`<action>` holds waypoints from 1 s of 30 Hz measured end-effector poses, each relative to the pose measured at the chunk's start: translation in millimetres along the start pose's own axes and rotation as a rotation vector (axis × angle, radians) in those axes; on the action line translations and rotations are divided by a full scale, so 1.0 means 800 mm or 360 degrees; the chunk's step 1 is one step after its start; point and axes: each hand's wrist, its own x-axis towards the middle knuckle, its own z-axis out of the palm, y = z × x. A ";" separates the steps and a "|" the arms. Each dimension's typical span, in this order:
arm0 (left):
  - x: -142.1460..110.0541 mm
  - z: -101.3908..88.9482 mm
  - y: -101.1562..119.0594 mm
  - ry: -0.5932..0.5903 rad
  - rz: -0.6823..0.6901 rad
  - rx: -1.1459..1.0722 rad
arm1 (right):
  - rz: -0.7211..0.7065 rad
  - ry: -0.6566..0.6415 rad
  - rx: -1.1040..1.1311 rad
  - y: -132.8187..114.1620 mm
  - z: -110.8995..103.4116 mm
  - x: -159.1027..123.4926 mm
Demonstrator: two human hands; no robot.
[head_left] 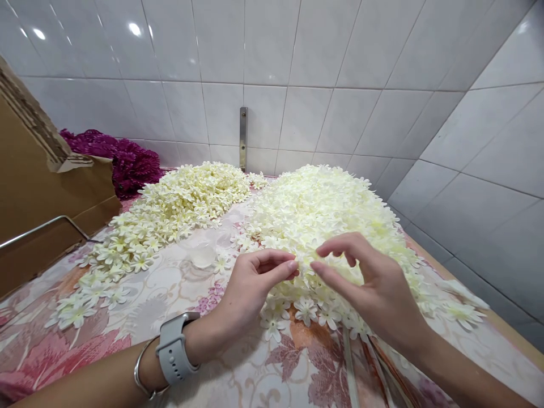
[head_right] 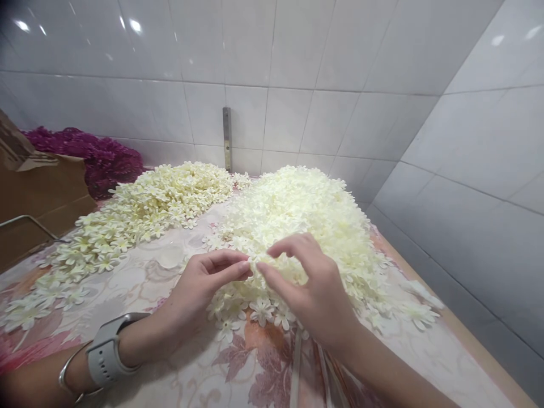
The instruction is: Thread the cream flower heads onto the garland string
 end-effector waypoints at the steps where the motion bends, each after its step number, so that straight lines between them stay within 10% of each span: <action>1: -0.001 0.000 -0.001 -0.0022 0.0031 0.0017 | -0.0035 -0.0114 0.0043 -0.001 0.001 -0.001; 16: -0.001 0.002 0.002 -0.0014 0.0057 0.0048 | 0.0585 -0.0311 0.0424 0.001 -0.002 0.003; 21: 0.000 0.002 0.002 0.0039 -0.0015 -0.0040 | 0.0294 0.0075 0.0099 0.007 -0.001 0.002; 25: 0.000 0.002 0.001 0.0001 0.0064 0.0041 | -0.0015 -0.0218 0.0126 0.001 0.005 -0.001; 30: 0.001 0.002 -0.002 -0.0050 0.0108 0.0075 | 0.0149 -0.0301 0.0237 -0.004 0.006 -0.003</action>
